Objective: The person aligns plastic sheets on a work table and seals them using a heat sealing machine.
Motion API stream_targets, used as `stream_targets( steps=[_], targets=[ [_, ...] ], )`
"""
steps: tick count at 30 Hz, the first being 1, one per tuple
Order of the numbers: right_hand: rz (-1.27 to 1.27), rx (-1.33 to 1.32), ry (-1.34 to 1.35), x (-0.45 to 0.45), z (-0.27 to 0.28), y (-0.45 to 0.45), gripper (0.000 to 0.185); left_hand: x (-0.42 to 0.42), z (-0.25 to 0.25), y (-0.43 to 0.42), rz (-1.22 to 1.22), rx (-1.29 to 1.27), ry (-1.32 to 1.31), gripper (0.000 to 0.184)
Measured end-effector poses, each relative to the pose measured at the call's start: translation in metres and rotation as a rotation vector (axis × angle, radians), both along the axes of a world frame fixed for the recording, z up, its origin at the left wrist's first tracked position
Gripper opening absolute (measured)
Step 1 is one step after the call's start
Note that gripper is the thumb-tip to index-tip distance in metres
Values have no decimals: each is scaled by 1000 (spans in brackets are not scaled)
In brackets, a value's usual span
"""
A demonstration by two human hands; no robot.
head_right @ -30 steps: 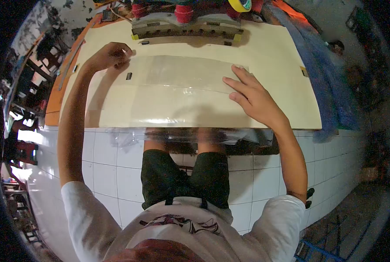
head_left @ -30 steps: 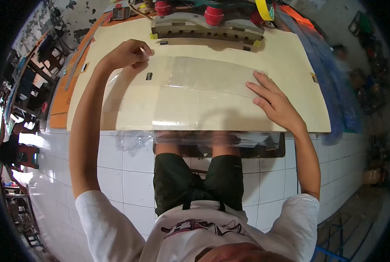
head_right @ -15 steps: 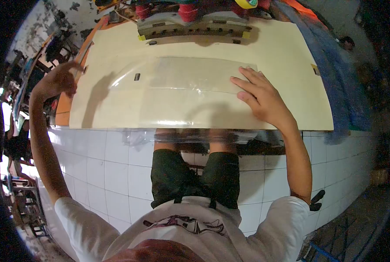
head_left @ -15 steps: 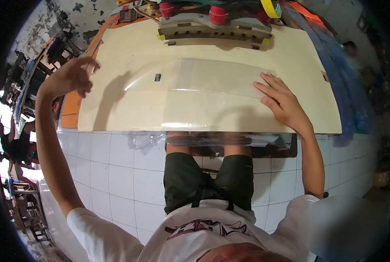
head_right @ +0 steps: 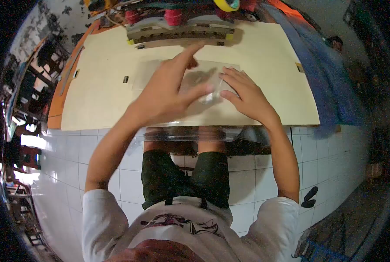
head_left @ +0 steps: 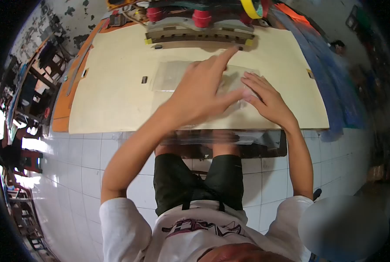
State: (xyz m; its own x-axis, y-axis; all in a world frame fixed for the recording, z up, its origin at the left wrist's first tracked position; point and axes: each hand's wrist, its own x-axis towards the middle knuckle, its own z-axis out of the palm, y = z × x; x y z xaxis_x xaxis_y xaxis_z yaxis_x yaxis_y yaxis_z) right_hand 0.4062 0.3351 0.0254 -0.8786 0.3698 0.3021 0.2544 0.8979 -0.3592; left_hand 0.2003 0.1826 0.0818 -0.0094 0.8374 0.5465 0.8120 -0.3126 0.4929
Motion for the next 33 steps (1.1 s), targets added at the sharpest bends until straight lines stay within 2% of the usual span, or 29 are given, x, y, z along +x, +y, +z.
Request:
stream_targets(
  steps=[1, 3, 7, 9, 10, 12, 13, 15, 16, 17, 19, 21, 23, 24, 26, 27, 29, 33],
  targets=[
    [-14, -3, 6, 1, -1, 0, 48, 4, -13, -11, -14, -3, 6, 79],
    [-21, 21, -5, 1, -3, 0, 49, 5, -43, -27, 206, -77, 393, 79],
    [10, -35, 10, 1, -2, 2, 51, 8, -68, -28, 250, -171, 417, 79],
    [0, -375, 154, 1, -7, 3, 53, 18, -67, -19, 195, -185, 291, 76],
    [3, -371, 148, 2, -9, 6, 53, 23, -67, -12, 186, -193, 274, 77],
    [12, -596, 274, 3, -7, 12, 53, 31, -70, 0, 184, -182, 262, 77],
    [8, -589, 271, 4, -4, 15, 53, 34, -72, 5, 180, -175, 256, 78],
    [-124, -1007, 402, 3, 5, 23, 54, 37, -78, 14, 194, -165, 276, 78],
    [-177, -989, 497, -3, 1, 31, 41, 38, -80, 18, 213, -162, 298, 79],
    [-181, -985, 498, -9, 3, 41, 41, 39, -81, 20, 209, -159, 297, 79],
    [-292, -975, 389, -21, 11, 55, 23, 39, -83, 22, 227, -145, 306, 79],
    [-277, -881, 365, -35, 27, 61, 21, 39, -85, 22, 228, -134, 314, 79],
    [-322, -757, -123, -46, 49, 72, 29, 39, -83, 21, 232, -121, 327, 78],
    [-322, -755, -119, -53, 56, 73, 29, 39, -81, 19, 224, -129, 321, 78],
    [-272, -768, -426, -66, 66, 73, 28, 40, -79, 17, 216, -133, 320, 78],
    [-273, -767, -421, -68, 67, 77, 28, 40, -80, 17, 204, -122, 312, 77],
    [-145, -687, -575, -71, 66, 83, 26, 42, -79, 15, 189, -108, 304, 77],
    [-4, -690, -480, -38, 71, 93, 24, 51, -63, 1, 93, -105, 210, 72]
  ],
)
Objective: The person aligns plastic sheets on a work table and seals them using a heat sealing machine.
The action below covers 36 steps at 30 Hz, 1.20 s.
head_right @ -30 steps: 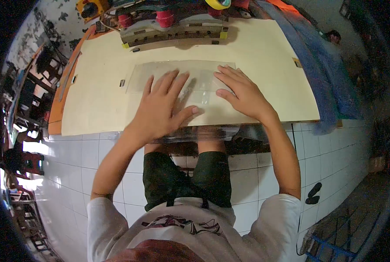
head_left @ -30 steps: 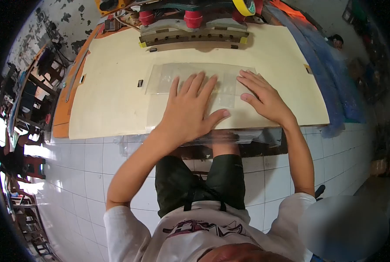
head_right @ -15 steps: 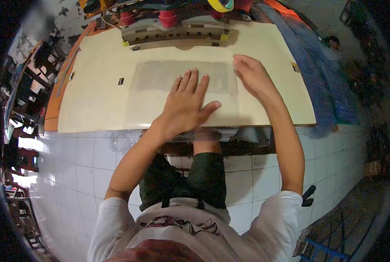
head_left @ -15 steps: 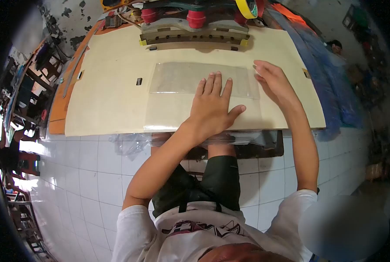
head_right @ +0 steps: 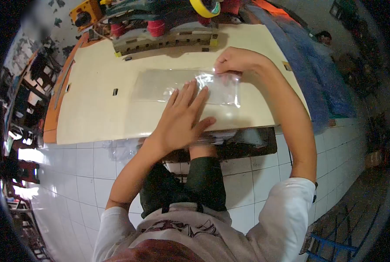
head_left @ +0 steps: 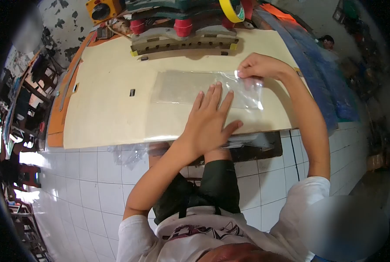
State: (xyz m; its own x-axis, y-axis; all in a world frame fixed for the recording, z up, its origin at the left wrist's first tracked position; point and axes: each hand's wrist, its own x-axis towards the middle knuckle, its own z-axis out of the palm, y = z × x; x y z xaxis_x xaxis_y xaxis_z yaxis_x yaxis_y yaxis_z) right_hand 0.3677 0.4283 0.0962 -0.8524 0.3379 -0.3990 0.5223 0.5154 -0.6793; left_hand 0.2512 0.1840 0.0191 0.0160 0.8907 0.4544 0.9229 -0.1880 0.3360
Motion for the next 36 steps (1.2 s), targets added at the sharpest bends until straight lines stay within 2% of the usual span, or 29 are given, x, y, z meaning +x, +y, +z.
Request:
stream_targets(
  steps=[2, 5, 7, 8, 10, 13, 14, 15, 16, 17, 19, 20, 22, 24, 25, 28, 31, 33, 36],
  targets=[
    [6, 11, 120, 42, 11, 13, 21, 4, 16, -14, -48, 15, -44, 71],
    [-256, 113, 177, 127, 54, 20, 25, -5, 27, -32, -170, 55, -103, 67],
    [-427, 209, 209, 186, 87, 26, 29, -16, 22, -33, -81, 144, -146, 65],
    [-484, 287, 243, 213, 103, 31, 30, -20, 18, -30, -95, 148, -154, 65],
    [-543, 367, 234, 271, 138, 52, 30, -25, 12, -23, 30, 135, -187, 62],
    [-626, 373, 298, 345, 167, 93, 30, -27, 10, -19, 51, 52, -207, 59],
    [-712, 351, 435, 369, 167, 116, 31, -28, 11, -19, 51, 15, -195, 58],
    [-793, 328, 569, 380, 165, 135, 32, -29, 13, -18, 37, -14, -240, 56],
    [-794, 332, 572, 366, 160, 142, 32, -30, 13, -18, 35, -10, -239, 56],
    [-1071, 254, 831, 349, 150, 152, 32, -32, 13, -16, 33, -27, -281, 55],
    [-1033, -2, 957, 408, 131, 246, 36, -29, 15, -13, 50, -57, -372, 52],
    [-1428, 16, 1134, 382, 112, 272, 35, -29, 16, -12, 47, -55, -370, 52],
    [-1538, -26, 1215, 341, 78, 313, 27, -28, 15, -10, 81, -71, -374, 51],
    [-1553, -188, 1249, 324, 46, 382, 27, -28, 12, -7, 109, -65, -380, 54],
    [-1598, -160, 1226, 290, 43, 371, 27, -26, 13, -7, 113, -77, -382, 57],
    [-1512, -48, 1083, 279, -2, 421, 26, -25, 11, -5, 139, -84, -391, 60],
    [-1602, -81, 1009, 283, -33, 449, 24, -23, 15, -2, 155, -100, -373, 63],
    [-1562, -128, 1070, 294, -59, 473, 25, -24, 16, -2, 161, -114, -339, 63],
    [-1526, -277, 1219, 265, -37, 397, 28, -23, 14, -4, 162, -114, -295, 65]
  ],
)
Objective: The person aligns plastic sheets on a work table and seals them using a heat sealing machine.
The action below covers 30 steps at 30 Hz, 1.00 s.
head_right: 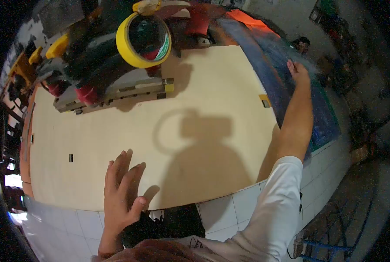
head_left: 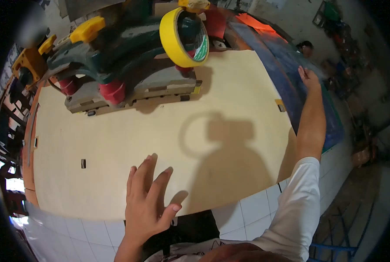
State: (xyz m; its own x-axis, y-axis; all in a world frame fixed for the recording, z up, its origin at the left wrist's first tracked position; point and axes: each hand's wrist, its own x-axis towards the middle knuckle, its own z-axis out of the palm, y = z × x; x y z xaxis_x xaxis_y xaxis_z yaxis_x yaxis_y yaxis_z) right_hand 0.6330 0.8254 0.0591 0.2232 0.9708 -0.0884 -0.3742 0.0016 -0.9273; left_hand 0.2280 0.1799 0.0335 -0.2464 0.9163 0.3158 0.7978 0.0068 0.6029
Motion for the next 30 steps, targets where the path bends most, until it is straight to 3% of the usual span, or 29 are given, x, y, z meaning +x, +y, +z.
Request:
stream_targets(
  steps=[1, 3, 4, 6, 8, 10, 12, 15, 17, 20, 21, 23, 26, 30],
  targets=[
    [3, -3, 60, -19, 18, -47, 30, -1, 1, 0, -12, -3, 14, 64],
    [7, 3, -168, 3, 13, -52, 33, -3, 2, -1, -10, -15, 24, 64],
    [9, 14, -395, 16, 12, -56, 36, -3, 3, -3, -27, -3, 38, 62],
    [-9, -83, -1180, 48, 18, -68, 58, -4, 2, -6, -23, 3, 45, 60],
    [132, -75, -1906, 103, 17, -65, 70, -6, -1, -7, -53, 63, 38, 55],
    [203, -364, -2058, 89, 35, -147, 72, -5, -1, -9, -41, 76, 37, 53],
    [299, -576, -2051, 114, 40, -186, 74, -3, -2, -10, -31, 95, 65, 53],
    [306, -676, -2170, 155, 20, -210, 77, -3, -10, -12, -34, 159, 75, 51],
    [301, -237, -2123, 184, 12, -214, 75, -4, -13, -13, -38, 203, 81, 50],
    [89, -90, -1994, 165, 16, -244, 66, -3, -16, -16, -34, 191, 72, 49],
    [95, -82, -1991, 168, 16, -244, 66, -4, -16, -15, -34, 174, 82, 49],
    [166, -101, -1674, 184, 15, -231, 48, -5, -17, -16, -22, 158, 97, 48],
    [94, -85, -1679, 167, 23, -236, 36, -4, -17, -19, -25, 176, 76, 47],
    [193, -101, -1619, 183, 21, -218, 35, -3, -16, -19, -33, 174, 94, 45]
  ],
)
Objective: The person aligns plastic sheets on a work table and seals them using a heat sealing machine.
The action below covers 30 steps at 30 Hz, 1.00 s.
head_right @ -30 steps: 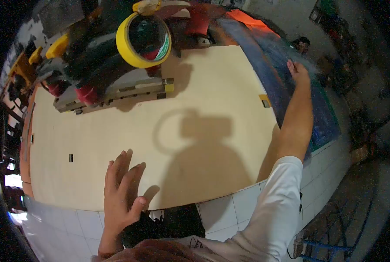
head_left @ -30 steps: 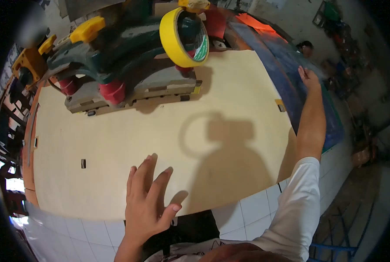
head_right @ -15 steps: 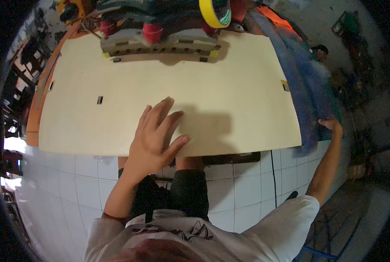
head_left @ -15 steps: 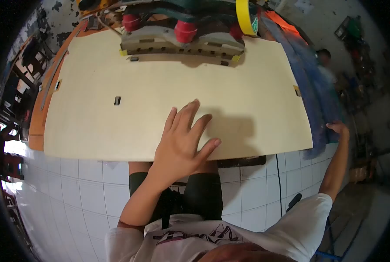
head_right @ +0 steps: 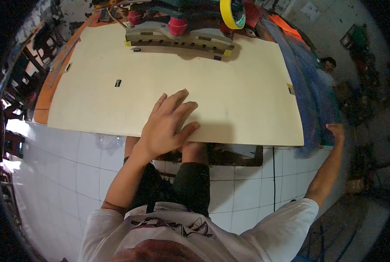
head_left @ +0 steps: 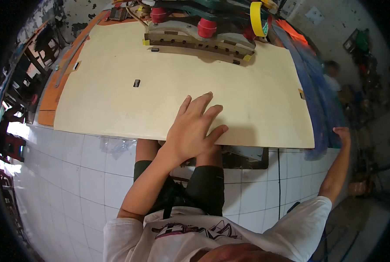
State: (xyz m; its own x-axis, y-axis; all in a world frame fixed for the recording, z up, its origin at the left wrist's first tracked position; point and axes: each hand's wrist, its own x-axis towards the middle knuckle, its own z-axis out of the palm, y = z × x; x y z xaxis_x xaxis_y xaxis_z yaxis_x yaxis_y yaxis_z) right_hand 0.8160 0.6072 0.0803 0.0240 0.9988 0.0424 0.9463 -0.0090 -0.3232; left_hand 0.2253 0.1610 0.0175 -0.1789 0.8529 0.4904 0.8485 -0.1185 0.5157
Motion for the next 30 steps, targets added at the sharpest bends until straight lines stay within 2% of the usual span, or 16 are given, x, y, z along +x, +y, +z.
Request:
stream_targets(
  steps=[6, 9, 11, 17, 21, 23, 27, 29, 30],
  targets=[
    [-96, 39, -109, 5, -3, 10, 34, 0, -1, 1, -9, 4, 46, 44],
    [40, 34, -37, 19, 0, 6, 37, 1, 0, 2, -4, -3, 49, 44],
    [227, 3, -105, 24, 3, 5, 35, 1, 1, 2, -5, -11, 46, 45],
    [144, -161, -147, 25, 11, 11, 32, 2, 2, 3, -15, -18, 44, 45],
    [101, -157, -224, 34, 9, 38, 29, 2, 3, 4, -11, -13, 57, 45],
    [209, -189, -211, 67, -1, 69, 28, 2, 3, 5, -12, -16, 64, 45],
    [192, -220, -201, 54, 7, 64, 29, 2, 3, 5, -11, -14, 68, 46],
    [265, -200, -379, 37, 16, 56, 33, 2, 3, 5, -8, -12, 67, 46],
    [268, -200, -377, 30, 13, 53, 33, 2, 3, 5, -12, -17, 64, 46]
  ],
)
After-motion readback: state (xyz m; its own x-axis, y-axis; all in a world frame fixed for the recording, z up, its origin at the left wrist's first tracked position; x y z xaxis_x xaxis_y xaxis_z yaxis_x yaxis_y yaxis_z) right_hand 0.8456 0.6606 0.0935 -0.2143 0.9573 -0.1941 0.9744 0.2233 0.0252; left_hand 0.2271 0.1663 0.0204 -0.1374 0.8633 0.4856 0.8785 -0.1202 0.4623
